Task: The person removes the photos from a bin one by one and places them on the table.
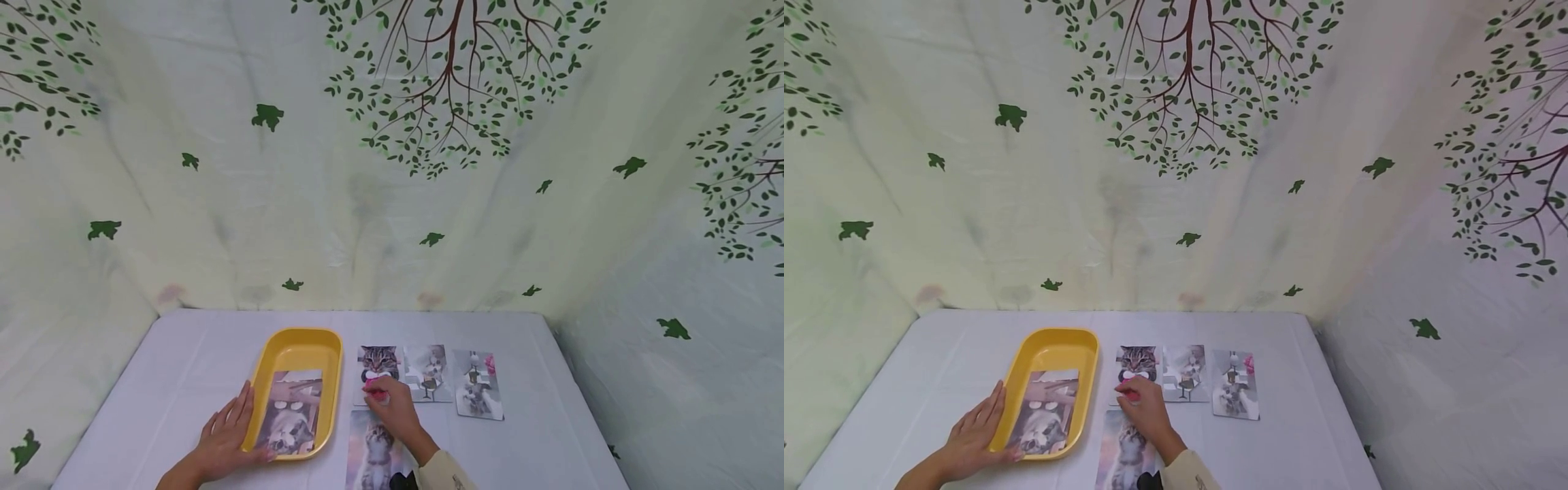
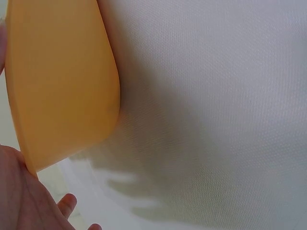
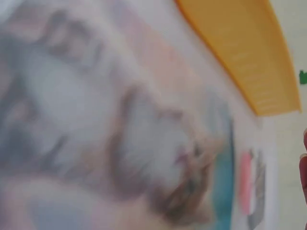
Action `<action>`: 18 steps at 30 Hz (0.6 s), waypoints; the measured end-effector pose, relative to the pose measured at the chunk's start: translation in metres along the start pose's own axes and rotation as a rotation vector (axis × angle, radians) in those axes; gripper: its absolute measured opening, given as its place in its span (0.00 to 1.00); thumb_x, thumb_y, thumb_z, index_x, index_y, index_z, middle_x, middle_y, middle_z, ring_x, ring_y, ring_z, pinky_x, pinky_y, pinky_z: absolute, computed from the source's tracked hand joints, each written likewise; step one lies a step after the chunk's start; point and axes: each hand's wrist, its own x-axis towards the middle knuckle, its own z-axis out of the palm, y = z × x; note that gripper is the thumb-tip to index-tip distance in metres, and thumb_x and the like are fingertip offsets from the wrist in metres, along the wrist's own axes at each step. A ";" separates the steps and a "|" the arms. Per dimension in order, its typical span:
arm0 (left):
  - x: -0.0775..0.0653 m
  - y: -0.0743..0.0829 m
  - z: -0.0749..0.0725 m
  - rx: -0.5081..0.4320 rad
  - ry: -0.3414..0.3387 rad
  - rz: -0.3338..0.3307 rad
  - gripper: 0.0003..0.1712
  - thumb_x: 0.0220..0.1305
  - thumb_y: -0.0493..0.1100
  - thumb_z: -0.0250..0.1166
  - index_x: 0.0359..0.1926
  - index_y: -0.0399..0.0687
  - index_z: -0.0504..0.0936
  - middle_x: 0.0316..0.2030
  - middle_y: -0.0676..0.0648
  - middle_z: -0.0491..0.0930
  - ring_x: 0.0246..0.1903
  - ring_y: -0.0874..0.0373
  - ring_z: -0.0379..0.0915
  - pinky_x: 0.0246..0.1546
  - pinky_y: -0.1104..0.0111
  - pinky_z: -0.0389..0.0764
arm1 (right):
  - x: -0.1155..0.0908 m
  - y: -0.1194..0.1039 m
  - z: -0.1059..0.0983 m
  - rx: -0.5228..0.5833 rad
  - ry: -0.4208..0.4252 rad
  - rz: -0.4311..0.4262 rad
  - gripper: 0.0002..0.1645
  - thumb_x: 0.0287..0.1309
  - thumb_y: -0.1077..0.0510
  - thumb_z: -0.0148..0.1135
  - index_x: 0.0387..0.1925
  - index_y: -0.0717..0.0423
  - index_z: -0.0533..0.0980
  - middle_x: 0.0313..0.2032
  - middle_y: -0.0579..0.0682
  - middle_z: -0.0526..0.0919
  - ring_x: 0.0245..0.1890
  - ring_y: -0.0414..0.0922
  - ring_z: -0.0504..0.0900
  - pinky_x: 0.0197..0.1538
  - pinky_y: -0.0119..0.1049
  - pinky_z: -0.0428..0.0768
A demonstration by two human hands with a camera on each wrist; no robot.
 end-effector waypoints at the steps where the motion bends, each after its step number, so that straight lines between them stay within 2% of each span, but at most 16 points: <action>1: 0.000 0.000 0.000 0.006 0.007 0.006 0.74 0.49 0.71 0.65 0.72 0.28 0.31 0.73 0.33 0.30 0.67 0.30 0.38 0.59 0.30 0.39 | 0.005 -0.004 0.002 0.007 -0.014 0.010 0.11 0.48 0.70 0.70 0.35 0.59 0.83 0.33 0.50 0.85 0.34 0.41 0.82 0.40 0.34 0.81; 6: -0.002 -0.001 0.000 0.028 0.031 0.029 0.74 0.49 0.71 0.65 0.72 0.29 0.31 0.74 0.33 0.31 0.66 0.30 0.40 0.59 0.30 0.42 | 0.031 -0.026 0.018 0.028 -0.129 0.088 0.10 0.53 0.66 0.68 0.39 0.57 0.83 0.36 0.48 0.85 0.38 0.40 0.81 0.45 0.39 0.81; 10: -0.002 0.000 -0.002 0.031 0.025 0.021 0.74 0.49 0.71 0.65 0.72 0.29 0.31 0.74 0.33 0.31 0.67 0.30 0.40 0.59 0.30 0.42 | 0.052 -0.044 0.039 0.026 -0.256 0.195 0.11 0.57 0.61 0.68 0.43 0.54 0.83 0.39 0.42 0.84 0.42 0.41 0.80 0.50 0.41 0.79; 14: -0.001 0.001 -0.003 0.030 0.012 0.016 0.73 0.50 0.71 0.64 0.72 0.28 0.33 0.73 0.32 0.32 0.67 0.29 0.39 0.60 0.30 0.41 | 0.068 -0.056 0.061 0.026 -0.350 0.238 0.13 0.56 0.61 0.68 0.45 0.56 0.82 0.40 0.41 0.84 0.44 0.43 0.81 0.51 0.35 0.78; 18: -0.002 0.001 -0.003 0.025 0.005 0.017 0.72 0.50 0.71 0.65 0.72 0.28 0.33 0.73 0.31 0.32 0.67 0.29 0.40 0.60 0.30 0.41 | 0.078 -0.062 0.079 0.046 -0.398 0.276 0.15 0.54 0.62 0.70 0.45 0.61 0.82 0.39 0.49 0.85 0.42 0.45 0.81 0.47 0.29 0.78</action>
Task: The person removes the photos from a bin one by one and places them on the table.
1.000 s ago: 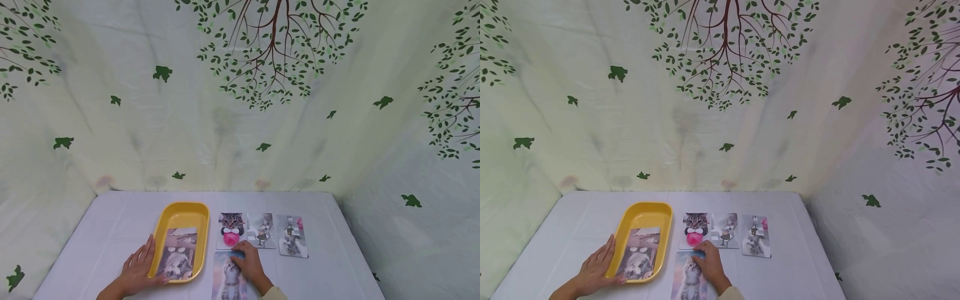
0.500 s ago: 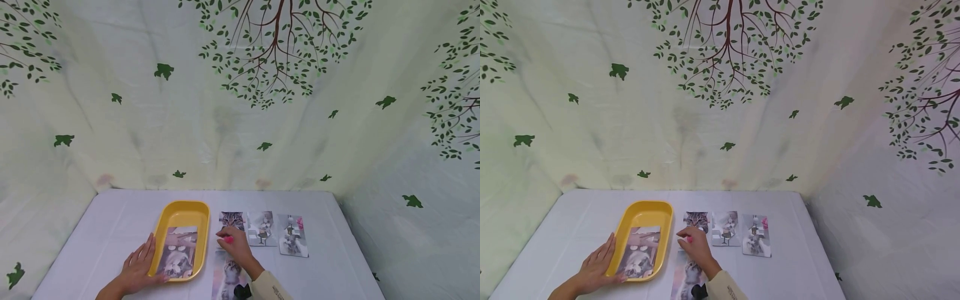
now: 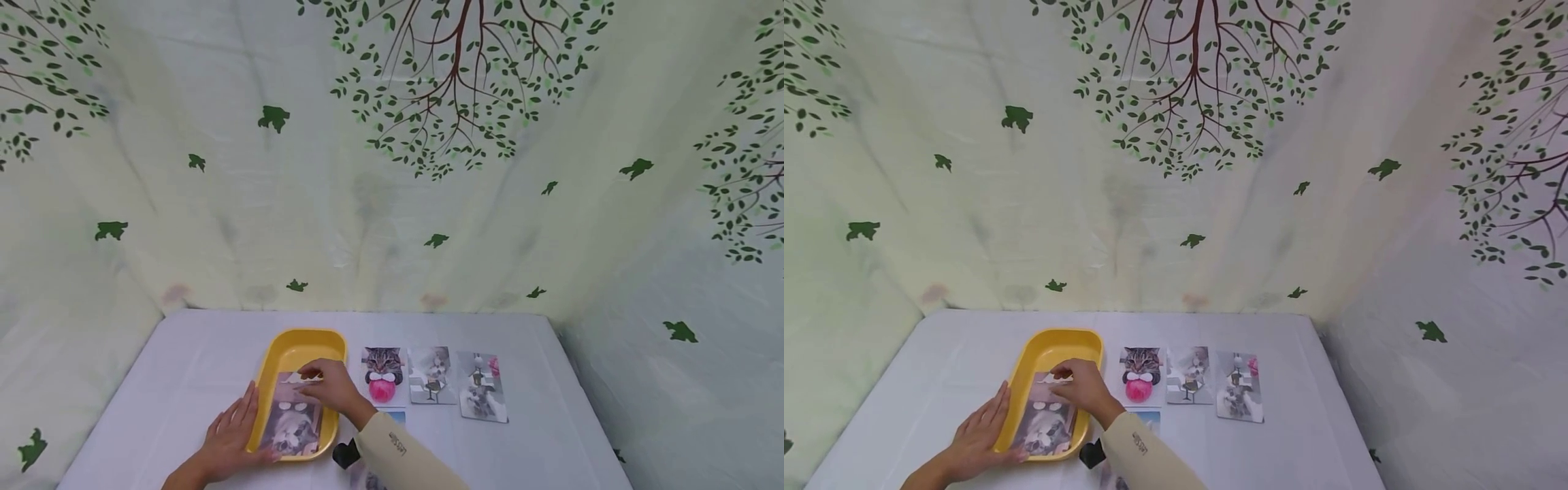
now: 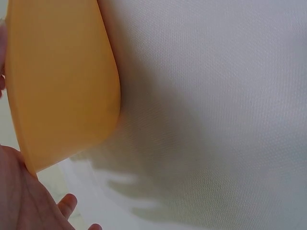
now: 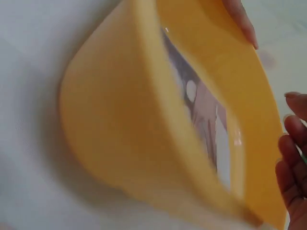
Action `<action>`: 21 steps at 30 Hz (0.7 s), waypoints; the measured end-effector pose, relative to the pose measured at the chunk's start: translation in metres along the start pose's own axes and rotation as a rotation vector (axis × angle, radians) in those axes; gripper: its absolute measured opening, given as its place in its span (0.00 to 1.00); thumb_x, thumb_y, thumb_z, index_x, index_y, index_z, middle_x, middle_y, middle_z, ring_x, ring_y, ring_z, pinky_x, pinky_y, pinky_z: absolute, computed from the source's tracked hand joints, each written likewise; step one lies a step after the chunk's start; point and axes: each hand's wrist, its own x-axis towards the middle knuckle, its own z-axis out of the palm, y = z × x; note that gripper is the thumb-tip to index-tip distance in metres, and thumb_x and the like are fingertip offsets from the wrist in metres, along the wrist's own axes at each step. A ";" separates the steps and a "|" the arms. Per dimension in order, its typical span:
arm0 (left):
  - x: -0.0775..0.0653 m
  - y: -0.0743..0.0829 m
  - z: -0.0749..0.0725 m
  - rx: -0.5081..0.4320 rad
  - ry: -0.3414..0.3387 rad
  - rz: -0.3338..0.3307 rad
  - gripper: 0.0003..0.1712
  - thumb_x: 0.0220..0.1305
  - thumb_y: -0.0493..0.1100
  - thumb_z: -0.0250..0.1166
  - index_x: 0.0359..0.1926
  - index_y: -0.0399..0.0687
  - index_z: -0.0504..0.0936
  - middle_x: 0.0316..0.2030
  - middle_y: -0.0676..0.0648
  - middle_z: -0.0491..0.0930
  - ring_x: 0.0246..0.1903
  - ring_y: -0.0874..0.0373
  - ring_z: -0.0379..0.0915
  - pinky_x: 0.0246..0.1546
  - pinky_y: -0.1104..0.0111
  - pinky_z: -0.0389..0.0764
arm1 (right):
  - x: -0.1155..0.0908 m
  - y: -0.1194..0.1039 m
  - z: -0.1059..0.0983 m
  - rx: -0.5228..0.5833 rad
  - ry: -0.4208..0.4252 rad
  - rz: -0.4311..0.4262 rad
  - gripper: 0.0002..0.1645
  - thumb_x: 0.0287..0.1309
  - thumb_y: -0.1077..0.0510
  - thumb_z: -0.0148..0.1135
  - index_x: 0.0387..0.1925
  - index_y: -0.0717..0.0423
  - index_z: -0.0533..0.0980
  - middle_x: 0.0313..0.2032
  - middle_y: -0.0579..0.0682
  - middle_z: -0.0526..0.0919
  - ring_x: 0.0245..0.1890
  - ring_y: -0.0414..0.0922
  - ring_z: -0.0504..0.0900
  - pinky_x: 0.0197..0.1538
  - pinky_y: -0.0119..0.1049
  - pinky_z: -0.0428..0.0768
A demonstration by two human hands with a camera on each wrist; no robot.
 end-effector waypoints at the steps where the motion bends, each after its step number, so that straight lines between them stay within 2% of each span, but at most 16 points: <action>1: 0.000 0.000 0.000 -0.001 0.000 -0.001 0.72 0.50 0.71 0.65 0.72 0.28 0.33 0.73 0.31 0.33 0.67 0.29 0.40 0.60 0.30 0.41 | 0.003 -0.002 0.003 0.006 -0.007 0.019 0.16 0.54 0.63 0.70 0.45 0.61 0.82 0.39 0.50 0.85 0.42 0.45 0.81 0.46 0.27 0.78; 5: 0.001 0.001 0.000 -0.026 -0.020 -0.027 0.73 0.49 0.71 0.65 0.72 0.28 0.34 0.74 0.32 0.31 0.68 0.29 0.37 0.60 0.31 0.38 | 0.013 -0.007 0.012 -0.008 -0.017 0.097 0.16 0.52 0.64 0.71 0.44 0.61 0.82 0.37 0.50 0.85 0.38 0.40 0.79 0.44 0.26 0.77; 9: 0.001 0.001 0.000 -0.030 -0.022 -0.034 0.73 0.49 0.72 0.65 0.72 0.29 0.34 0.74 0.33 0.31 0.68 0.29 0.37 0.60 0.30 0.38 | 0.020 -0.006 0.022 -0.027 0.010 0.177 0.15 0.50 0.64 0.71 0.42 0.59 0.82 0.34 0.46 0.83 0.33 0.36 0.75 0.41 0.27 0.77; 12: 0.000 0.000 0.000 -0.031 -0.006 -0.015 0.73 0.49 0.70 0.66 0.72 0.29 0.33 0.74 0.33 0.31 0.68 0.29 0.38 0.60 0.30 0.39 | 0.022 -0.003 0.032 -0.038 0.061 0.260 0.13 0.49 0.63 0.71 0.40 0.57 0.83 0.32 0.44 0.82 0.32 0.38 0.74 0.39 0.30 0.78; 17: -0.001 0.000 0.002 -0.022 -0.006 -0.005 0.72 0.50 0.71 0.65 0.72 0.29 0.34 0.74 0.34 0.32 0.68 0.30 0.39 0.60 0.30 0.41 | 0.021 0.001 0.044 -0.053 0.114 0.427 0.11 0.48 0.59 0.72 0.38 0.52 0.83 0.30 0.41 0.76 0.37 0.43 0.69 0.45 0.37 0.75; 21: -0.001 0.000 0.001 -0.006 0.002 -0.017 0.72 0.49 0.72 0.65 0.72 0.28 0.36 0.74 0.34 0.33 0.68 0.30 0.40 0.60 0.30 0.42 | 0.020 0.001 0.049 -0.103 0.120 0.427 0.11 0.49 0.59 0.71 0.38 0.51 0.83 0.29 0.40 0.74 0.40 0.43 0.67 0.48 0.39 0.70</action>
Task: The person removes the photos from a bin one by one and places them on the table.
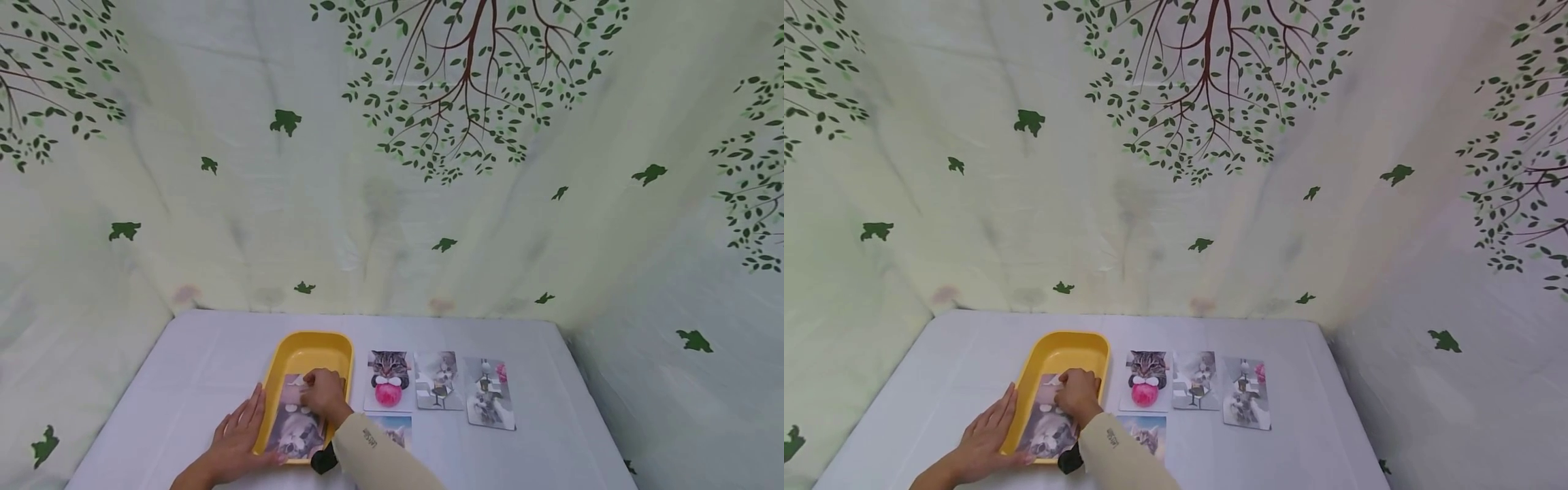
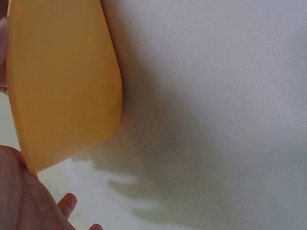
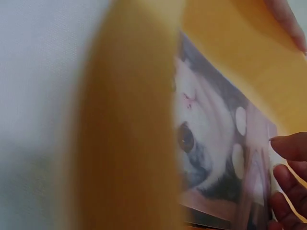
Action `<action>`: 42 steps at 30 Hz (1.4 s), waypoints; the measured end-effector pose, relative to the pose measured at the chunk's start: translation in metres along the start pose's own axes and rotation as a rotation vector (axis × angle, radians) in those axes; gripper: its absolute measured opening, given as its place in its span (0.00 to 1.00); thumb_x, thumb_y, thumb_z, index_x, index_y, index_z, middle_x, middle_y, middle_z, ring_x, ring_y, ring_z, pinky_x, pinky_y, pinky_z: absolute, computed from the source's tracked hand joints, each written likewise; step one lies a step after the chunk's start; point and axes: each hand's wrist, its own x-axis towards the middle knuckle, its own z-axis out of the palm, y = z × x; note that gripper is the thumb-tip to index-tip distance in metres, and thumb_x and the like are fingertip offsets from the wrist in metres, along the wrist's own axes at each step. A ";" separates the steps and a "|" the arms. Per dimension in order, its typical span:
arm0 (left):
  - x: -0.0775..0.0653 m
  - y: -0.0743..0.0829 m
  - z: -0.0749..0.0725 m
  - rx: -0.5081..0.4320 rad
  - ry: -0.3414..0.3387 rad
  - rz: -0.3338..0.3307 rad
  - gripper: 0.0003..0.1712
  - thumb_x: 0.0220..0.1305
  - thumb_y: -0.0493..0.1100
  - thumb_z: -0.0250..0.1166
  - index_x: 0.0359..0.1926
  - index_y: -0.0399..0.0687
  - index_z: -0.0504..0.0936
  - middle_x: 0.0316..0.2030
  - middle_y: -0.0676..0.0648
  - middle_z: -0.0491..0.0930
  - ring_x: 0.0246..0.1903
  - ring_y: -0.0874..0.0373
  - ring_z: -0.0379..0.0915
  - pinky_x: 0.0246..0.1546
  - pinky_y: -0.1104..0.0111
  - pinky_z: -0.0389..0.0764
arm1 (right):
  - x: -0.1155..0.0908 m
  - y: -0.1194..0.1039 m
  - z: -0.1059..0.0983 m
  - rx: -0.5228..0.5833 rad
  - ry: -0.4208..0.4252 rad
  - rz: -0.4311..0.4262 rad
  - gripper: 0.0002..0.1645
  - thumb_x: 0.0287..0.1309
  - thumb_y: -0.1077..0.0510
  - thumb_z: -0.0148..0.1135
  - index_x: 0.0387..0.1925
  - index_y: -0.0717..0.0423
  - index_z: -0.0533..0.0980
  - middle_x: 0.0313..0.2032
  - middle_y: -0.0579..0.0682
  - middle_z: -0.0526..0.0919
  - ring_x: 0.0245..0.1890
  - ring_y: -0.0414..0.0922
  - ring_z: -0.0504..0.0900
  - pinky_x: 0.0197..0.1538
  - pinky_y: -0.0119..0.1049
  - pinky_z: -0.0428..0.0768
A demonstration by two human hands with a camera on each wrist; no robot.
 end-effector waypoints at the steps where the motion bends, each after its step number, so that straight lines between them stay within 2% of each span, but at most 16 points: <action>1: 0.000 0.000 0.000 0.000 0.002 -0.001 0.72 0.49 0.72 0.65 0.72 0.28 0.36 0.74 0.33 0.33 0.68 0.30 0.40 0.60 0.30 0.41 | 0.000 0.000 0.001 -0.016 0.004 -0.012 0.11 0.48 0.58 0.71 0.38 0.51 0.83 0.29 0.39 0.75 0.40 0.43 0.67 0.49 0.39 0.69; 5: 0.000 -0.001 0.001 -0.012 0.003 0.000 0.72 0.49 0.71 0.65 0.73 0.29 0.34 0.74 0.34 0.32 0.68 0.29 0.39 0.60 0.30 0.41 | -0.002 0.001 0.002 -0.061 0.000 -0.031 0.12 0.45 0.58 0.70 0.37 0.51 0.83 0.29 0.39 0.76 0.40 0.44 0.67 0.49 0.39 0.66; 10: 0.000 -0.002 0.003 -0.019 0.017 0.003 0.74 0.49 0.72 0.65 0.73 0.32 0.31 0.74 0.35 0.31 0.68 0.30 0.40 0.60 0.30 0.41 | -0.005 0.002 0.003 -0.030 -0.024 -0.003 0.14 0.44 0.60 0.70 0.38 0.52 0.83 0.31 0.41 0.76 0.39 0.44 0.66 0.47 0.39 0.68; 19: 0.000 -0.001 0.001 -0.023 -0.004 -0.012 0.74 0.49 0.72 0.64 0.73 0.30 0.32 0.74 0.33 0.31 0.68 0.30 0.38 0.60 0.30 0.39 | -0.005 0.003 0.003 0.025 0.002 0.004 0.20 0.43 0.62 0.71 0.43 0.55 0.82 0.37 0.44 0.79 0.38 0.44 0.69 0.49 0.40 0.73; 25: 0.002 -0.002 0.004 -0.015 0.004 -0.030 0.75 0.47 0.74 0.64 0.73 0.32 0.32 0.74 0.35 0.31 0.68 0.30 0.38 0.60 0.30 0.39 | -0.005 0.004 0.004 0.070 0.003 -0.012 0.16 0.44 0.62 0.72 0.39 0.55 0.81 0.32 0.42 0.78 0.36 0.42 0.71 0.46 0.38 0.75; 30: 0.003 -0.001 0.004 -0.010 -0.002 -0.042 0.76 0.45 0.75 0.65 0.73 0.31 0.33 0.74 0.34 0.32 0.68 0.30 0.38 0.60 0.30 0.39 | -0.006 0.004 0.005 0.062 0.002 -0.020 0.17 0.43 0.62 0.74 0.38 0.53 0.81 0.30 0.40 0.75 0.36 0.41 0.70 0.46 0.36 0.76; 35: 0.002 0.001 0.002 -0.035 -0.009 -0.038 0.76 0.45 0.73 0.67 0.73 0.31 0.33 0.74 0.34 0.31 0.68 0.30 0.35 0.60 0.31 0.36 | -0.004 0.003 0.005 0.034 0.030 -0.064 0.22 0.43 0.60 0.71 0.45 0.51 0.80 0.26 0.35 0.74 0.38 0.38 0.69 0.52 0.36 0.68; 37: 0.001 0.001 0.001 -0.032 -0.002 -0.024 0.76 0.45 0.72 0.67 0.73 0.32 0.32 0.74 0.34 0.31 0.68 0.30 0.35 0.60 0.31 0.36 | -0.003 0.003 0.003 0.055 0.026 -0.084 0.24 0.44 0.60 0.71 0.48 0.52 0.80 0.24 0.34 0.74 0.35 0.36 0.69 0.49 0.34 0.67; 40: 0.000 0.000 0.002 -0.024 0.011 -0.004 0.75 0.46 0.72 0.67 0.73 0.31 0.33 0.74 0.34 0.32 0.68 0.30 0.36 0.60 0.31 0.38 | -0.004 0.002 0.000 0.119 0.005 -0.137 0.26 0.46 0.63 0.71 0.51 0.56 0.79 0.23 0.36 0.75 0.29 0.34 0.71 0.41 0.27 0.73; 42: 0.000 0.000 0.002 -0.032 0.008 -0.008 0.75 0.46 0.72 0.67 0.73 0.32 0.32 0.74 0.34 0.31 0.68 0.30 0.35 0.60 0.31 0.37 | -0.004 0.000 -0.003 0.161 -0.009 -0.167 0.27 0.45 0.65 0.71 0.52 0.59 0.78 0.25 0.39 0.77 0.27 0.34 0.73 0.35 0.25 0.76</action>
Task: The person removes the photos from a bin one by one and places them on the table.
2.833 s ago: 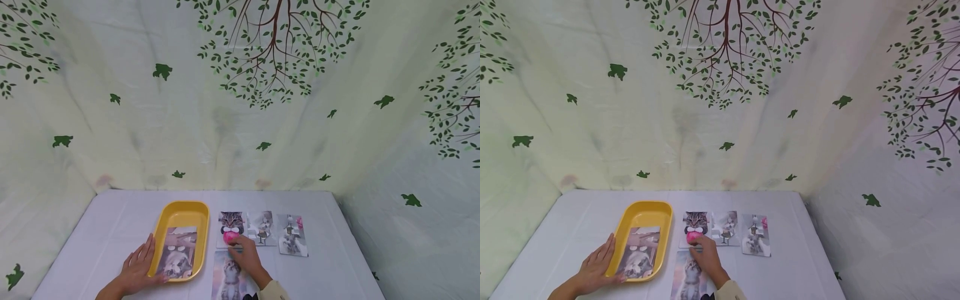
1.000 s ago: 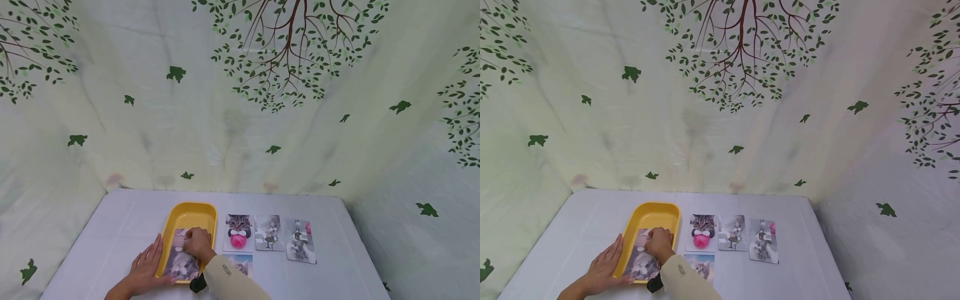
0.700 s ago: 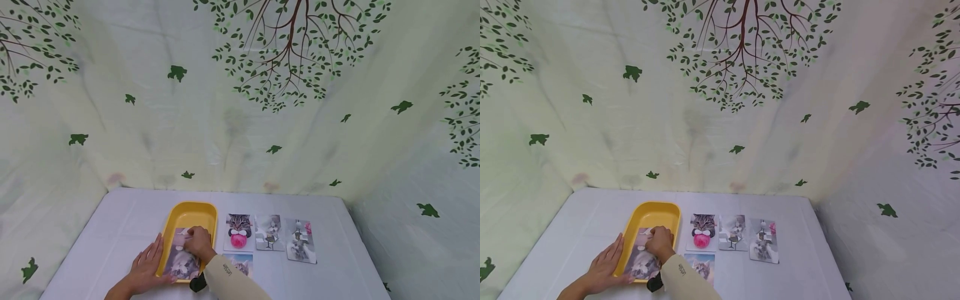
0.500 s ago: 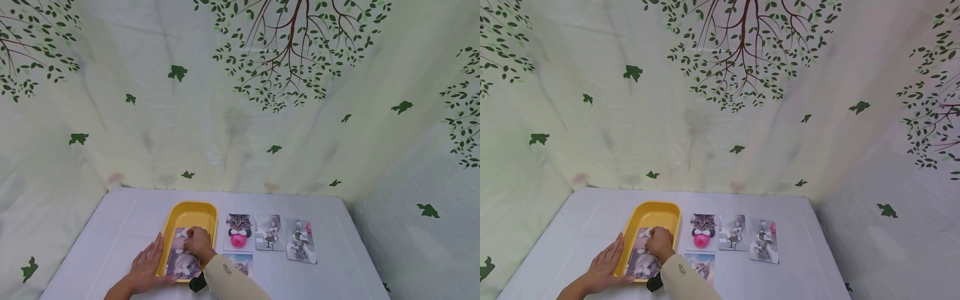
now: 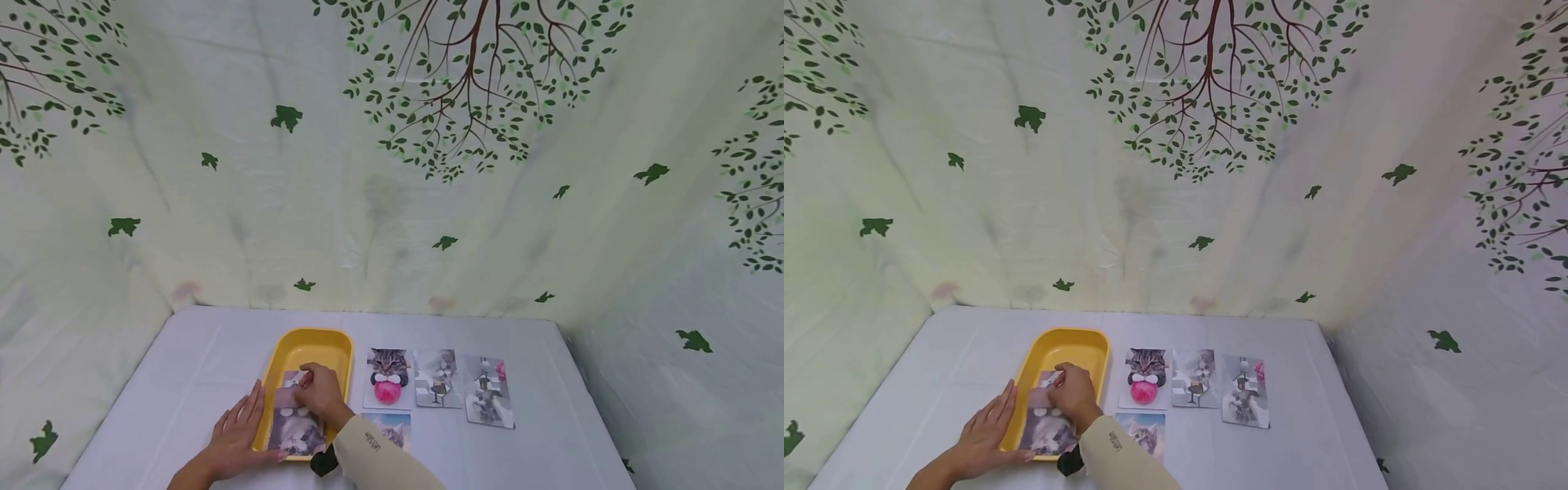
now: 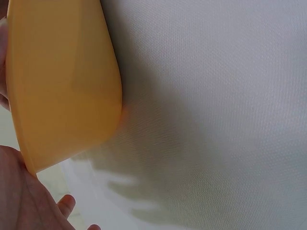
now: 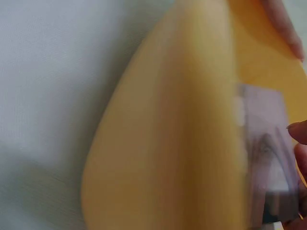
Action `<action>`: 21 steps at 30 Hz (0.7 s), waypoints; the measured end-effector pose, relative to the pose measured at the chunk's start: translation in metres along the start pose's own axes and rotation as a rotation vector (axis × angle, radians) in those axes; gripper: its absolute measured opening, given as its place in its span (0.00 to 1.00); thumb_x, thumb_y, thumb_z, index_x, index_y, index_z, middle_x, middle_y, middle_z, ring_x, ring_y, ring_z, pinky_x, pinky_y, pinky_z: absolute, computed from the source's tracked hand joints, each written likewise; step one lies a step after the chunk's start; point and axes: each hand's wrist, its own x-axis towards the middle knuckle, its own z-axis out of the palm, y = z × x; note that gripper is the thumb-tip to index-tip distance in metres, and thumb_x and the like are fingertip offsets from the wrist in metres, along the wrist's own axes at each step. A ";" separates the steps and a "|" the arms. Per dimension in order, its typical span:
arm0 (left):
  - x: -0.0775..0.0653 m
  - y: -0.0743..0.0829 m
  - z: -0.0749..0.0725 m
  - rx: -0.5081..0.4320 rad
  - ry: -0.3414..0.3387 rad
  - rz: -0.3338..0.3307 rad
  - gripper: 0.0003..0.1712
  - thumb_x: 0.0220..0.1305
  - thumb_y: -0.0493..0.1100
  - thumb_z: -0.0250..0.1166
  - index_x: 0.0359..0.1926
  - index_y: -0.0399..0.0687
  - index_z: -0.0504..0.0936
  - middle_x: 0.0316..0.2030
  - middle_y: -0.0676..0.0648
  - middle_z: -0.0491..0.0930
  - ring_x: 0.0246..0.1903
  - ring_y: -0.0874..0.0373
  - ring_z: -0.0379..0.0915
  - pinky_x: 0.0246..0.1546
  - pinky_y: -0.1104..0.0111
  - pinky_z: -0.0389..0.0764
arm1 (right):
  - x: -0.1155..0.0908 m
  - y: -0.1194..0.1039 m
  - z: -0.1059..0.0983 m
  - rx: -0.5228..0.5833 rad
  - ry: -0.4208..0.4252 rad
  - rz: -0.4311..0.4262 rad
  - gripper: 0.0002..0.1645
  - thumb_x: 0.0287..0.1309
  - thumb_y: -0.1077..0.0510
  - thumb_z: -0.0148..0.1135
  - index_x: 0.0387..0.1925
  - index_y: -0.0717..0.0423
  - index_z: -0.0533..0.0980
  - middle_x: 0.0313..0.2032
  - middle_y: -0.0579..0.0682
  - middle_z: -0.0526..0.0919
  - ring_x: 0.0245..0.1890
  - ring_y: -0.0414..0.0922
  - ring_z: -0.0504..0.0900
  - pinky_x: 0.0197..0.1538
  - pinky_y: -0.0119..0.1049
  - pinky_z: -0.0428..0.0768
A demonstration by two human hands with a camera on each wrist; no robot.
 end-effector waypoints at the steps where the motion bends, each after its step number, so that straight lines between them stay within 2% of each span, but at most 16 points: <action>1: 0.000 0.000 0.000 0.000 -0.003 -0.001 0.75 0.46 0.72 0.67 0.73 0.33 0.31 0.74 0.34 0.31 0.68 0.30 0.35 0.60 0.31 0.36 | 0.000 -0.001 -0.002 0.009 0.000 -0.014 0.28 0.44 0.66 0.72 0.52 0.59 0.78 0.28 0.40 0.78 0.27 0.34 0.74 0.34 0.26 0.78; 3: 0.001 -0.001 0.000 -0.002 0.004 0.003 0.75 0.46 0.72 0.66 0.73 0.32 0.31 0.74 0.34 0.31 0.68 0.30 0.35 0.60 0.31 0.36 | 0.001 -0.003 -0.005 0.009 0.011 -0.025 0.27 0.43 0.66 0.73 0.50 0.58 0.80 0.32 0.42 0.81 0.32 0.35 0.75 0.39 0.28 0.78; 6: 0.001 -0.001 -0.001 0.001 0.004 0.007 0.75 0.46 0.72 0.66 0.73 0.32 0.31 0.74 0.34 0.30 0.68 0.30 0.34 0.60 0.30 0.36 | 0.000 -0.005 -0.009 0.025 0.020 0.009 0.17 0.45 0.63 0.74 0.41 0.54 0.84 0.36 0.41 0.81 0.36 0.36 0.75 0.44 0.30 0.78; 10: 0.002 -0.001 0.000 -0.010 -0.013 -0.003 0.75 0.47 0.72 0.66 0.73 0.32 0.30 0.74 0.34 0.29 0.68 0.30 0.33 0.60 0.31 0.35 | -0.002 -0.006 -0.012 0.093 0.002 0.050 0.04 0.51 0.61 0.71 0.32 0.52 0.85 0.32 0.39 0.80 0.33 0.36 0.75 0.41 0.30 0.79; 16: 0.004 -0.001 0.000 -0.017 -0.033 -0.021 0.75 0.48 0.72 0.66 0.73 0.32 0.29 0.74 0.33 0.28 0.68 0.29 0.32 0.60 0.31 0.33 | -0.004 -0.003 -0.015 0.112 0.012 0.029 0.02 0.53 0.59 0.70 0.31 0.50 0.86 0.30 0.36 0.80 0.31 0.33 0.75 0.39 0.27 0.79; 21: 0.005 -0.001 0.000 -0.012 -0.033 -0.021 0.75 0.48 0.72 0.66 0.73 0.32 0.30 0.73 0.33 0.28 0.68 0.29 0.32 0.60 0.31 0.34 | -0.006 -0.001 -0.020 0.154 0.071 -0.041 0.04 0.54 0.58 0.70 0.32 0.53 0.85 0.29 0.38 0.82 0.31 0.32 0.77 0.38 0.27 0.79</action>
